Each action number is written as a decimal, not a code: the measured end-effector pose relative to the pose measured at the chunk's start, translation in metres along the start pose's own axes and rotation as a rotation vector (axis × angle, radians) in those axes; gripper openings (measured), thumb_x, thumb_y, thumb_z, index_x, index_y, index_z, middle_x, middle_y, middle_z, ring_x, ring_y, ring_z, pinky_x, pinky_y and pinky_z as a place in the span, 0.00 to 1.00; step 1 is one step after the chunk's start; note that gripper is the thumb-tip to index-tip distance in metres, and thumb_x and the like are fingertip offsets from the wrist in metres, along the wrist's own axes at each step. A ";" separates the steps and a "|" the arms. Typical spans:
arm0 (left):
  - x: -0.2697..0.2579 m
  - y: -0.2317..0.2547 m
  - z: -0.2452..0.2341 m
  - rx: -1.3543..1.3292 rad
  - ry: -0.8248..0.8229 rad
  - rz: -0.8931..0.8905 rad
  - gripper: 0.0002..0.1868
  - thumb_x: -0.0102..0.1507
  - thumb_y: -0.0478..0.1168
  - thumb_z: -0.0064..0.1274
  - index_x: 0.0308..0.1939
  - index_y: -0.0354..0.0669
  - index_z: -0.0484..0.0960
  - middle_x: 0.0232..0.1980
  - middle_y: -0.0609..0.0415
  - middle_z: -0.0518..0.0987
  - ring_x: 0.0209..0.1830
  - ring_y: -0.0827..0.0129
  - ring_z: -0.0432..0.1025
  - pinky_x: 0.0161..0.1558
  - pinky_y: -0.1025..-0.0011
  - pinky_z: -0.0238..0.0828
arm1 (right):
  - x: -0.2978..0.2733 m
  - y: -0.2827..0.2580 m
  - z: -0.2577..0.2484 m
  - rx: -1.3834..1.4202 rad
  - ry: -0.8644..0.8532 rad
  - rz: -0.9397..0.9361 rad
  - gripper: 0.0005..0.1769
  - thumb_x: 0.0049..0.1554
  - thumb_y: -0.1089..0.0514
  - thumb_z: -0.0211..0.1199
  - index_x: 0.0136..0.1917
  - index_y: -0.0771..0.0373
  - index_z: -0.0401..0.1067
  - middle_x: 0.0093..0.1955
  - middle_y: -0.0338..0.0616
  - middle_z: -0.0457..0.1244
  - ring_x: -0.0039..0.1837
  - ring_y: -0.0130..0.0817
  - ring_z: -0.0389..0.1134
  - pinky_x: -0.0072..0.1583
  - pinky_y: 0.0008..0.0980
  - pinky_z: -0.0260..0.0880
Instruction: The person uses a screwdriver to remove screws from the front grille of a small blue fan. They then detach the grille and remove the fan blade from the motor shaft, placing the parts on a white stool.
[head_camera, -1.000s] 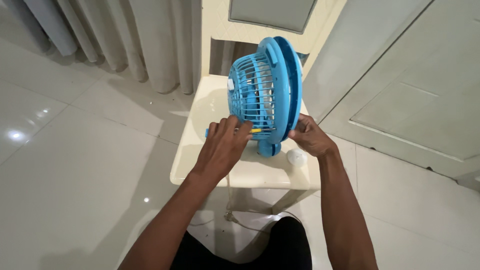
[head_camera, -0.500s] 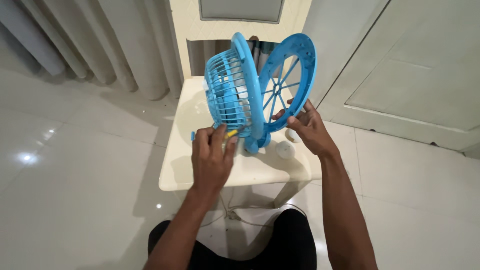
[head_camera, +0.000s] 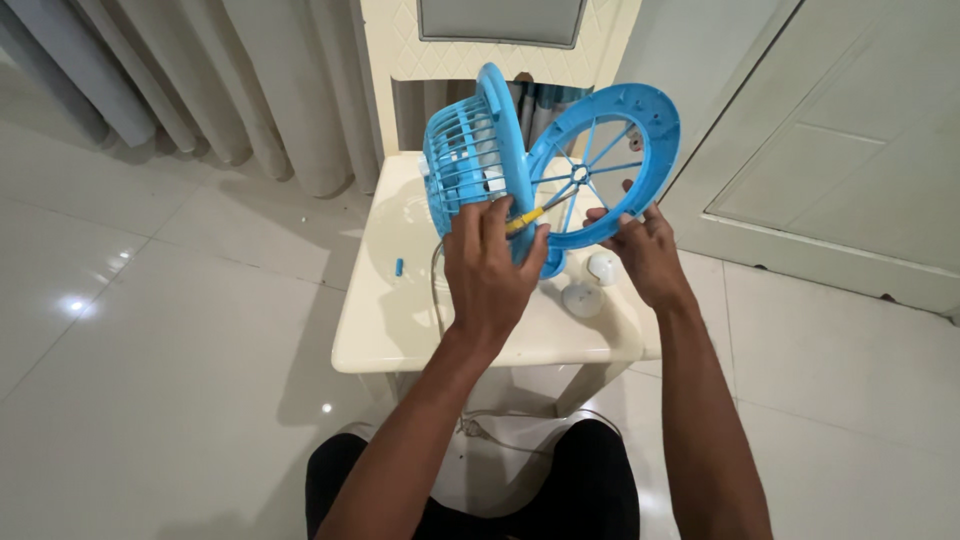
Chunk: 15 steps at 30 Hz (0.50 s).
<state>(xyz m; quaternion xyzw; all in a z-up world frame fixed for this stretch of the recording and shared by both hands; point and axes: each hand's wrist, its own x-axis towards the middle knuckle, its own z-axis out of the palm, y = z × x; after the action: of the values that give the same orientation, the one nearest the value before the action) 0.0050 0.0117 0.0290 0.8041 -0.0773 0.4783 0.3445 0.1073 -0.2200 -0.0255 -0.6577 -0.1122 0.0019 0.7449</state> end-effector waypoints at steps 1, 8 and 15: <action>0.000 -0.003 0.000 -0.011 -0.013 -0.004 0.26 0.59 0.42 0.70 0.56 0.35 0.78 0.53 0.48 0.75 0.49 0.57 0.74 0.46 0.59 0.67 | 0.003 0.003 -0.004 0.031 0.011 0.026 0.33 0.65 0.58 0.46 0.81 0.65 0.43 0.63 0.57 0.65 0.67 0.47 0.68 0.68 0.47 0.70; -0.001 -0.035 -0.022 -0.190 -0.032 0.038 0.25 0.57 0.33 0.66 0.57 0.32 0.78 0.52 0.45 0.75 0.51 0.53 0.75 0.52 0.59 0.74 | 0.015 0.020 -0.029 0.184 0.002 0.073 0.30 0.65 0.59 0.46 0.78 0.65 0.50 0.67 0.50 0.60 0.70 0.43 0.64 0.70 0.52 0.67; 0.003 -0.068 -0.047 -0.310 -0.080 0.002 0.24 0.59 0.27 0.60 0.61 0.29 0.78 0.52 0.44 0.76 0.51 0.59 0.77 0.51 0.66 0.78 | 0.015 0.014 -0.037 0.177 0.062 0.041 0.25 0.66 0.56 0.43 0.74 0.63 0.56 0.70 0.48 0.59 0.68 0.40 0.63 0.70 0.52 0.64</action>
<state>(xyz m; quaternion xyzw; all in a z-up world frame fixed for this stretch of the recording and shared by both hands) 0.0036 0.0934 0.0130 0.7596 -0.1646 0.4287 0.4606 0.1301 -0.2524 -0.0408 -0.5912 -0.0750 0.0070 0.8030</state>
